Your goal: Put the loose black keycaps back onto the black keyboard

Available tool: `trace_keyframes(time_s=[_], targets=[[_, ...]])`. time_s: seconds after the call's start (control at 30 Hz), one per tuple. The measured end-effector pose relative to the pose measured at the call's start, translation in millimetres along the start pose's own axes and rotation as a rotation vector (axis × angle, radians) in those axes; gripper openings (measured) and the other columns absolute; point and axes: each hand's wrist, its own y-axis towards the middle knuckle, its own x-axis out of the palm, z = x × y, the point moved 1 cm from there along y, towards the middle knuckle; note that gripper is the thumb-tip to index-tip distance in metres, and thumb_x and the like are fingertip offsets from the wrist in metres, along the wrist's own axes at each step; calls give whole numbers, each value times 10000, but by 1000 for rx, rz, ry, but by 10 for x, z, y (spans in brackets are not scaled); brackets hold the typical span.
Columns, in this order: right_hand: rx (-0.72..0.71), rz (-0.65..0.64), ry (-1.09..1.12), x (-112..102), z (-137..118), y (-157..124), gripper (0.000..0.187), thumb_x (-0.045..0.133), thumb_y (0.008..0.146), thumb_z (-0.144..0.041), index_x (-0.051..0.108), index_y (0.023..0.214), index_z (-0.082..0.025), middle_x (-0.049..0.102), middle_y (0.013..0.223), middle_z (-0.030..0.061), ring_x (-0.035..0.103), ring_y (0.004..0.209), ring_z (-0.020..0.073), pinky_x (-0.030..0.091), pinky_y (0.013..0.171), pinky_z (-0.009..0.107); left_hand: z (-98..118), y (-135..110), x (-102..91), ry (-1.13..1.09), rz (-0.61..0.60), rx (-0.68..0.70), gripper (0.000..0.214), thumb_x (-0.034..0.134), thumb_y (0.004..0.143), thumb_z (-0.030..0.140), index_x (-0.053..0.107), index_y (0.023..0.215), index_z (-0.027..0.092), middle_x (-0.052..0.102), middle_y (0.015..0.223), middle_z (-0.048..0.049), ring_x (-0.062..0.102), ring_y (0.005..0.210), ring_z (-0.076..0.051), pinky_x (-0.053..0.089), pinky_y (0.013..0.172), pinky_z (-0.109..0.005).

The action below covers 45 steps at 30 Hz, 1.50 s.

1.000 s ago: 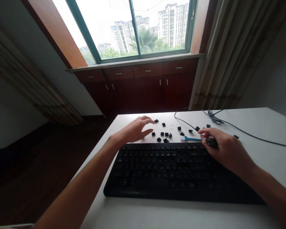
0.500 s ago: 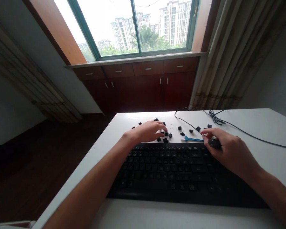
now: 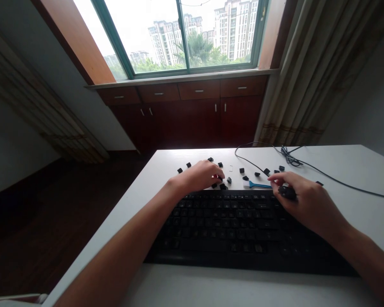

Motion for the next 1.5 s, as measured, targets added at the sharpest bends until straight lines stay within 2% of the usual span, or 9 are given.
trace_keyframes(time_s=[0.17,0.27,0.37,0.47,0.6,0.8,0.93,1.1,1.5], targets=[[2,1,5,-4,-3,0,211,570,921,-304,660,1109,-272,740,1051,19,735,842,233,576,762,370,-135,-14,7,-94,98,-117,121,714,785,235,811,856,244,777,865,-48,704,795,-243,546,791,-355],[-6,-3,8,-6,-3,-4,213,571,920,-300,659,1110,-267,740,1062,25,735,855,239,576,771,375,-190,-17,-19,-225,151,-189,143,741,787,294,809,890,221,775,876,-66,714,822,-255,569,766,-368],[-5,5,9,-10,-7,-3,203,566,921,-296,660,1098,-266,745,1066,29,737,858,247,578,766,378,-175,-21,-89,-411,147,-232,293,768,787,412,796,980,194,780,944,-89,727,869,-253,596,762,-367],[-18,2,16,-10,-9,-1,208,564,919,-289,661,1100,-263,749,1085,33,742,852,249,584,758,376,-143,-31,-157,-677,103,-276,397,784,793,455,773,1057,159,775,1010,-125,734,903,-245,614,779,-367],[-14,9,11,-10,-3,-1,206,563,920,-300,666,1096,-265,754,1068,31,746,831,243,587,702,352,-161,-52,-209,-977,66,-317,402,796,819,414,753,1117,148,744,1147,-162,731,998,-247,620,851,-358],[-7,-10,14,-17,-7,-1,205,548,931,-309,663,1098,-275,750,1060,21,742,821,238,583,699,352,-218,-77,-254,-1222,94,-343,276,731,896,265,740,1150,159,711,1246,-153,686,1160,-243,606,928,-284],[8,-28,29,-20,-14,-1,204,549,936,-308,657,1105,-274,743,1063,22,736,841,235,585,716,359,-227,-79,-255,-1309,86,-351,244,711,910,209,743,1144,147,716,1238,-149,669,1196,-240,592,970,-266],[17,-29,28,-17,-6,-3,195,558,935,-307,651,1105,-287,739,1068,3,732,846,223,583,743,364,-266,-78,-241,-1360,88,-364,257,729,893,176,741,1142,118,728,1202,-162,692,1155,-253,590,996,-308],[19,-11,38,-8,-11,-7,187,562,927,-302,651,1091,-297,740,1073,-13,737,847,220,573,754,365,-269,-76,-233,-1359,111,-421,224,729,889,149,743,1103,86,729,1169,-176,708,1094,-215,561,1013,-285]])
